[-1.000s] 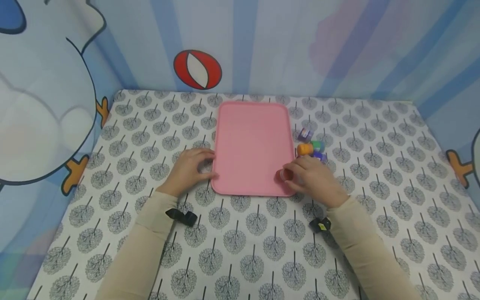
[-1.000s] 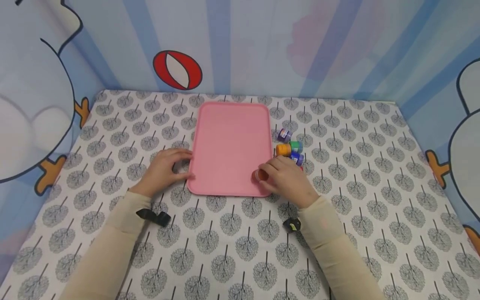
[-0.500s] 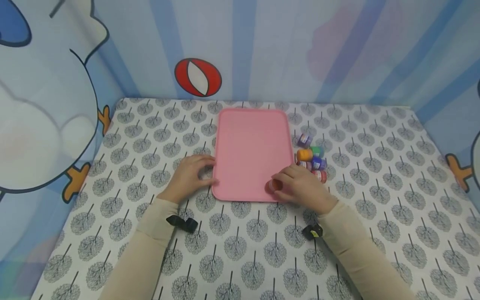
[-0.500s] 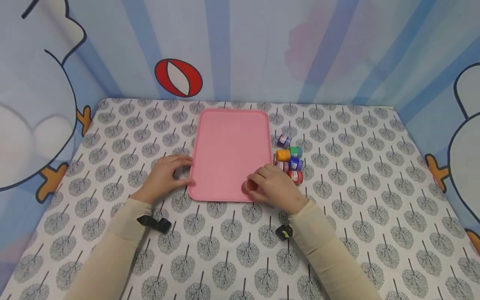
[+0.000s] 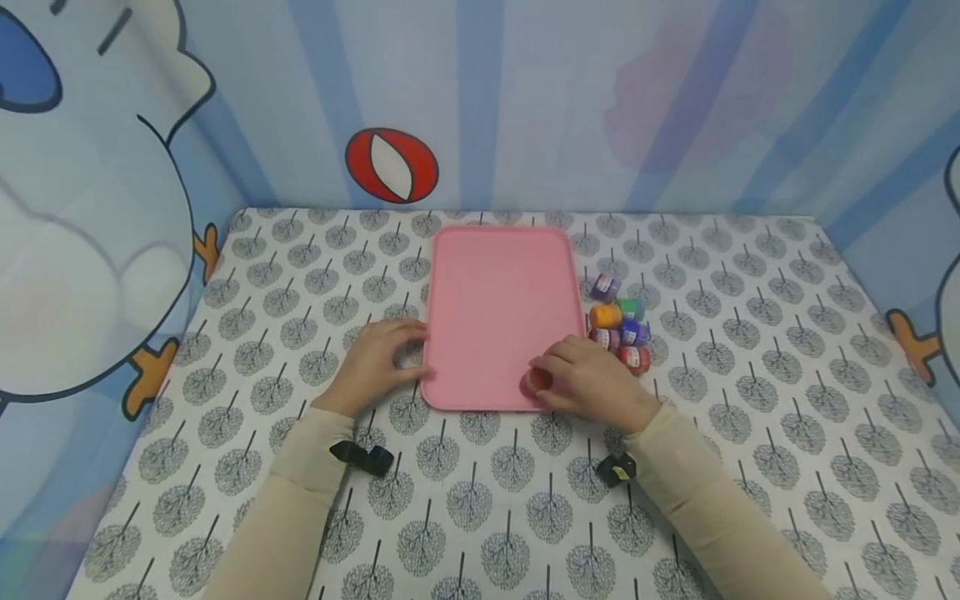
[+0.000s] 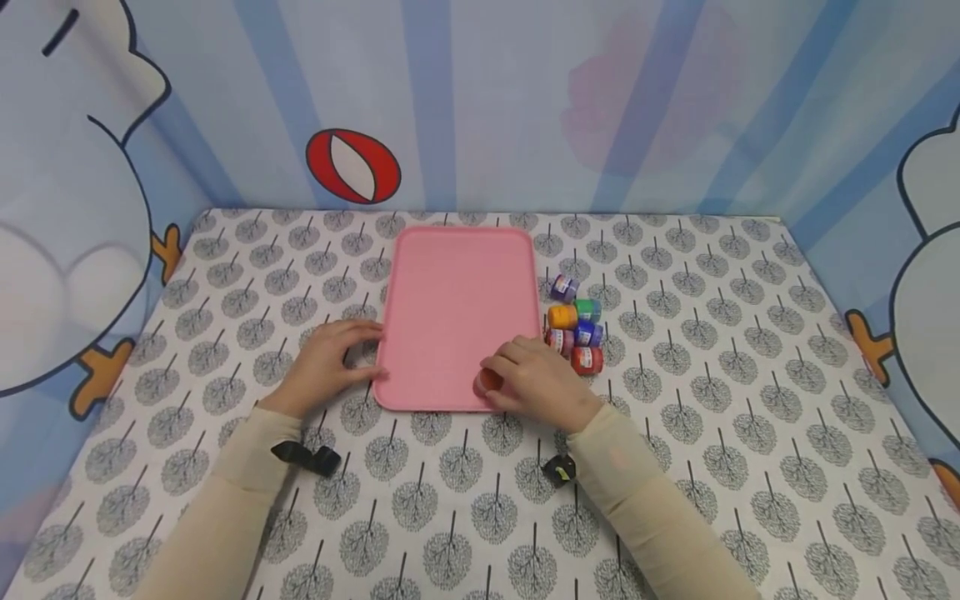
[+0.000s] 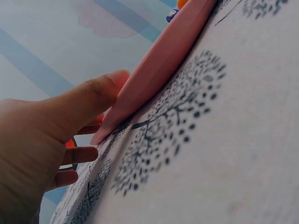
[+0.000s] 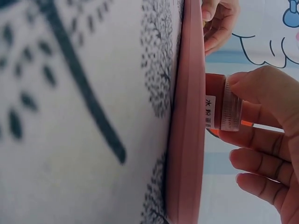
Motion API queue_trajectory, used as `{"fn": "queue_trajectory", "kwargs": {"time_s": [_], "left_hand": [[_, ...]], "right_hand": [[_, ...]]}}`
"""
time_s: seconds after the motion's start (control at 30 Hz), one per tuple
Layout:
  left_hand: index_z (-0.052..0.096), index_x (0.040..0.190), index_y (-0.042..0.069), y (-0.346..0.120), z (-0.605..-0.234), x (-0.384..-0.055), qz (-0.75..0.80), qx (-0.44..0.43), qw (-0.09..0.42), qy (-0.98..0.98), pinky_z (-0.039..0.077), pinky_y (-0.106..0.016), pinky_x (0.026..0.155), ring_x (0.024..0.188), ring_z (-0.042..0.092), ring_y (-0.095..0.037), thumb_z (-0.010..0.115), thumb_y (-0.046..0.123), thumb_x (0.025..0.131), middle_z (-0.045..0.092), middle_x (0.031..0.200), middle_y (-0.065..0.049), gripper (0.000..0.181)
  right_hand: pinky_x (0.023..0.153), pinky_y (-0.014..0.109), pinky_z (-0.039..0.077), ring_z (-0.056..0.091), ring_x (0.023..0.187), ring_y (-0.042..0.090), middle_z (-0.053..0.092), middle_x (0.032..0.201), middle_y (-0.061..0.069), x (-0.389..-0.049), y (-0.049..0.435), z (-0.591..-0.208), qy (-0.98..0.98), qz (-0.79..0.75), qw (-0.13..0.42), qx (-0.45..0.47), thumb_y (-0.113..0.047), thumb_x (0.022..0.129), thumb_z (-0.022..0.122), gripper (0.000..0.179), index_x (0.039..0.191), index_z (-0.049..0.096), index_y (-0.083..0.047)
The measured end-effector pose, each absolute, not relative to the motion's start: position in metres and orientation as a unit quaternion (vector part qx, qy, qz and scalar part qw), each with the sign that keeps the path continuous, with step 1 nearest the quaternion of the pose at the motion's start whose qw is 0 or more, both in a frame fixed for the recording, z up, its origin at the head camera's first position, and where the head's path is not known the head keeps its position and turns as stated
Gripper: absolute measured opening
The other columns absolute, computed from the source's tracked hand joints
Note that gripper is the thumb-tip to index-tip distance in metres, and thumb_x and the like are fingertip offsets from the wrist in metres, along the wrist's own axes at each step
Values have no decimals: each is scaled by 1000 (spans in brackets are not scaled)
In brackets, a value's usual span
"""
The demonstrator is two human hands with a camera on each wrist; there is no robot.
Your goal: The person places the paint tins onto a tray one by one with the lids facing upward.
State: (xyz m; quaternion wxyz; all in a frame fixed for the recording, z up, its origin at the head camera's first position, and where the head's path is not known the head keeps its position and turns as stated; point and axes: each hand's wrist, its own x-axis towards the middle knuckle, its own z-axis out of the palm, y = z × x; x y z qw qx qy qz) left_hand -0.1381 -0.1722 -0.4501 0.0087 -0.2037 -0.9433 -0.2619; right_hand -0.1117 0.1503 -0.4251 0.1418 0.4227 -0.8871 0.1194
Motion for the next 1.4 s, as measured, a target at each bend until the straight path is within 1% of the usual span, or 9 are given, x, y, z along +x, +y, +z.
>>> {"fn": "queue_trajectory", "kwargs": {"time_s": [0.3,0.67,0.77,0.93,1.0,1.17,1.4], "left_hand": [[61,125,13,-173,-451,-138,-266,-206,13,-942,25,-51,118,133,46,-28,77,43,77,55,140,-5,59],[61,125,13,-171,-449,-139,-261,-210,23,-942,25,-52,118,133,46,-29,77,41,77,55,140,-7,58],[61,125,13,-171,-449,-139,-263,-210,23,-941,26,-51,117,132,47,-29,77,41,76,56,139,-7,59],[62,124,12,-172,-451,-138,-263,-211,28,-941,28,-51,117,131,48,-29,78,41,76,57,137,-7,59],[62,124,12,-172,-451,-138,-263,-212,30,-941,28,-51,117,131,48,-29,78,41,76,57,138,-7,59],[61,124,12,-173,-452,-138,-265,-209,31,-941,27,-52,116,131,48,-30,78,41,76,57,138,-8,59],[61,125,14,-171,-454,-136,-282,-194,14,-940,26,-54,117,133,46,-30,77,42,76,54,141,-6,59]], "right_hand": [[81,29,54,63,86,15,71,92,1,-112,146,-426,-886,121,147,422,-30,79,76,31,100,70,-8],[80,28,54,63,85,14,71,92,0,-112,147,-424,-893,124,137,411,-32,81,75,31,101,70,-8],[83,30,54,63,87,15,71,93,1,-113,150,-422,-892,123,135,413,-33,82,73,33,103,70,-7],[91,36,53,64,96,20,70,102,4,-114,161,-419,-897,120,128,405,-32,83,71,38,110,68,-7],[92,38,53,64,99,21,70,104,5,-115,165,-417,-900,113,133,400,-31,84,71,38,112,67,-7],[92,40,54,65,97,22,70,103,7,-117,176,-412,-903,110,156,385,-27,82,73,36,111,67,-6],[86,39,55,65,90,21,71,99,6,-116,191,-408,-919,112,152,346,-26,82,75,32,106,69,-6]]}}
